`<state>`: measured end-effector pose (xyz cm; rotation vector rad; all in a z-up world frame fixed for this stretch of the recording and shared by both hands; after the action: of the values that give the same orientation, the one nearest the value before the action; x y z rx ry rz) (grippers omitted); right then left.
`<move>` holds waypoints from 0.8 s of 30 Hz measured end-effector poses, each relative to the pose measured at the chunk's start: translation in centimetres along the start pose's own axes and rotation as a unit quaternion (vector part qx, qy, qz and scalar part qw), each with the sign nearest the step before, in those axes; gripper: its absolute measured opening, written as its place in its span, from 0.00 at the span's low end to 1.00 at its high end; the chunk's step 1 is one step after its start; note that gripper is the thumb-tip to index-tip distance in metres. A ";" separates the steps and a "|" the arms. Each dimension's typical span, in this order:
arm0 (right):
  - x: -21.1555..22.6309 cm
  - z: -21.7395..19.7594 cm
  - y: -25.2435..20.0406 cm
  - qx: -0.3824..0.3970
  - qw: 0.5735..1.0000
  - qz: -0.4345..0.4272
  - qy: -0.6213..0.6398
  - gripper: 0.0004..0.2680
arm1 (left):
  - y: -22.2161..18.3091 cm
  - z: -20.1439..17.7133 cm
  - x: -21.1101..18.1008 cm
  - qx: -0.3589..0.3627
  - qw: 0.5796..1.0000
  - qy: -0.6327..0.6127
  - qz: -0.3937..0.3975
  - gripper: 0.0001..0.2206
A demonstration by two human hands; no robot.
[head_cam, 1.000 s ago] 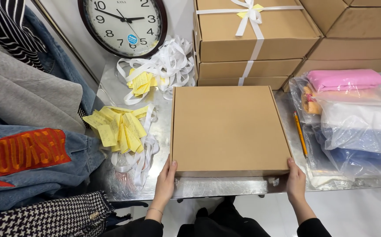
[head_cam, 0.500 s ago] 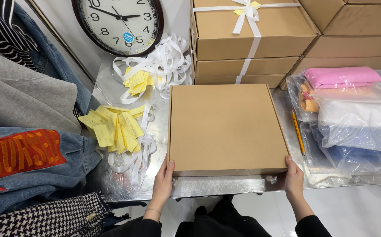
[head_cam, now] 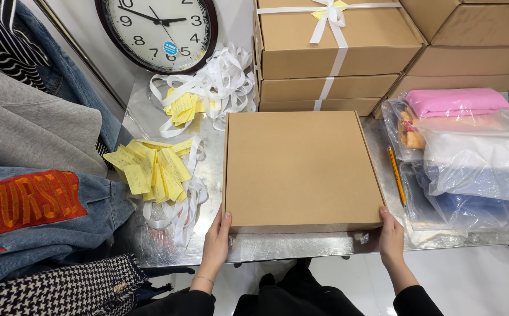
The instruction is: Folding a cardboard box, wrapping it with a decorative ribbon, and applying a label.
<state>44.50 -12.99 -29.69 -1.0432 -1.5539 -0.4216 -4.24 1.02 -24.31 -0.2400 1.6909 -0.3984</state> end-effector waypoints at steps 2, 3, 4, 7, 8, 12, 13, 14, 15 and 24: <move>0.4 0.1 0.0 0.004 1.000 0.001 0.004 0.16 | 0.0 0.0 -0.1 -0.001 1.000 0.001 0.004 0.32; 0.6 0.2 0.0 0.008 1.000 0.002 0.007 0.16 | 0.0 0.0 -0.1 -0.002 1.000 0.003 0.007 0.31; 2.7 0.7 -1.2 0.009 1.000 0.002 0.008 0.16 | 0.1 -0.1 -0.1 -0.003 1.000 0.003 0.007 0.31; 8.6 1.5 -4.1 -0.009 0.997 -0.037 -0.064 0.20 | 0.0 0.0 0.3 -0.002 1.000 0.008 -0.009 0.33; 10.8 1.7 -4.8 -0.027 0.991 -0.099 -0.090 0.21 | 0.1 0.0 0.2 -0.002 1.000 0.006 -0.002 0.32; 13.5 3.8 -4.1 -0.043 0.918 -0.363 -0.155 0.18 | -0.5 0.1 -0.8 0.001 1.000 0.001 -0.003 0.32; 13.8 4.4 -3.8 -0.043 0.918 -0.363 -0.155 0.18 | -0.4 0.1 -0.8 0.001 1.000 0.001 -0.002 0.32; 14.4 5.5 -4.0 -0.027 0.899 -0.402 -0.171 0.15 | -0.4 0.1 -0.7 0.000 1.000 0.006 -0.002 0.32; 15.1 6.7 -4.3 -0.012 0.878 -0.440 -0.187 0.13 | -0.4 0.1 -0.7 0.000 1.000 0.011 -0.001 0.32; 17.7 15.5 -6.2 0.139 0.885 -0.407 -0.176 0.14 | -0.2 0.1 -0.1 -0.005 1.000 0.005 -0.012 0.33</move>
<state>31.20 2.13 -15.96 -0.1937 -2.2831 -0.5693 -4.14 0.84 -24.14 -0.2674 1.7015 -0.4096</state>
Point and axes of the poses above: each hand's wrist, its own y-axis towards the middle knuckle, its own z-axis out of the palm, x = y × z, the point moved 9 cm from there along y, towards the middle knuckle, and after that the axes turned 1 degree about y, right-handed, at the moved point
